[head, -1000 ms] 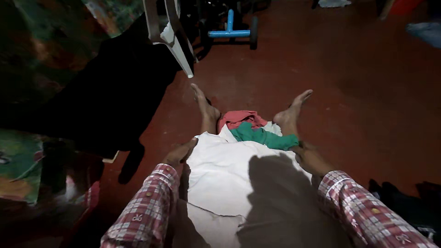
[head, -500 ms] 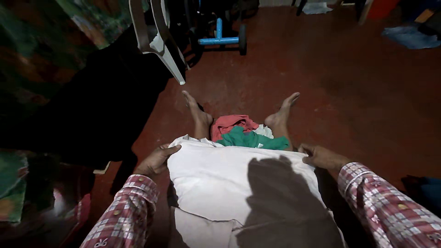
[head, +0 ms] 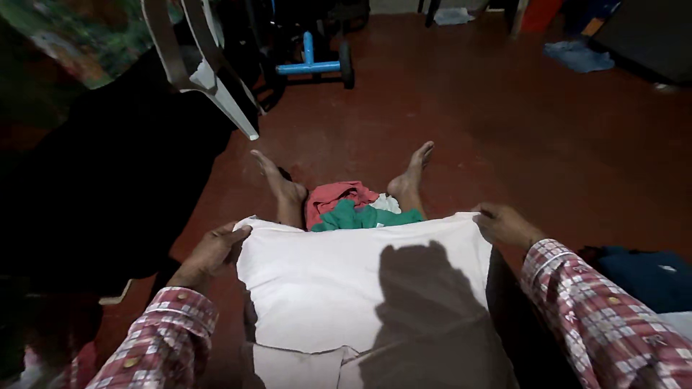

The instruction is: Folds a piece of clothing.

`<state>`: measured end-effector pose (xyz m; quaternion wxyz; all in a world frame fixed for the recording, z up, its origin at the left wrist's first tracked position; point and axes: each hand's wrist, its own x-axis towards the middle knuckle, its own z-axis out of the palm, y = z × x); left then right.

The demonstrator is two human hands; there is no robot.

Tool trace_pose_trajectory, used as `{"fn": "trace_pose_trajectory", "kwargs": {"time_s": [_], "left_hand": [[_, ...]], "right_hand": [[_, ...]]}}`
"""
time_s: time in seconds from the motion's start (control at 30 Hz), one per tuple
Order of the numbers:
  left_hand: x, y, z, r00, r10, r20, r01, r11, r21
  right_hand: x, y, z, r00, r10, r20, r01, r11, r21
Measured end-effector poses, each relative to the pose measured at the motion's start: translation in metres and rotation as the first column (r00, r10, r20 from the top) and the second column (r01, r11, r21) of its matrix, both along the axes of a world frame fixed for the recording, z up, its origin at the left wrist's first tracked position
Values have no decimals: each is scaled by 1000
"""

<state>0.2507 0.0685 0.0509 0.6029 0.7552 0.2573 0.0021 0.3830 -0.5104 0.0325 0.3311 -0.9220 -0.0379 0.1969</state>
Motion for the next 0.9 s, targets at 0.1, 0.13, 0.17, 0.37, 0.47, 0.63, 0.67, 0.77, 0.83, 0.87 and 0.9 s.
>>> {"fn": "trace_pose_trajectory", "kwargs": {"time_s": [0.1,0.13,0.17,0.37,0.47,0.63,0.67,0.77,0.83,0.87,0.9], "left_hand": [[3,-6,1,998,49,-29,-48,998,36],[4,-6,0,998,58,-34,-56,997,52],[5,-6,-2,997,71,-36,-68,996,66],[9,-7,-10,995,87,-46,-85,996,35],[-1,-4,-7,991,111,68,-106,992,-68],[-90,5,7,947,-86,311,79,996,35],[-114,7,5,927,-157,340,136,987,83],[-178,12,-14,888,-293,354,274,956,104],[-210,5,-32,929,-249,274,231,968,96],[-220,0,-40,954,-206,219,189,977,99],[-225,-5,-45,972,-166,166,151,984,99]], "right_hand": [[-1,-6,-6,999,-42,13,43,999,-21],[-1,-8,-8,998,-53,18,53,998,-22],[0,-9,-11,998,-60,19,61,998,-28],[-1,-9,-22,994,-108,-1,108,994,1],[-15,-14,-22,980,-182,77,172,977,126],[-100,-42,-15,902,-217,372,117,955,271],[-125,-49,-15,883,-206,421,80,952,297],[-201,-65,-33,884,-200,423,7,910,416],[-239,-69,-62,908,-198,369,27,907,420],[-253,-66,-75,915,-207,345,58,916,397],[-261,-61,-83,918,-219,330,91,927,364]]}}
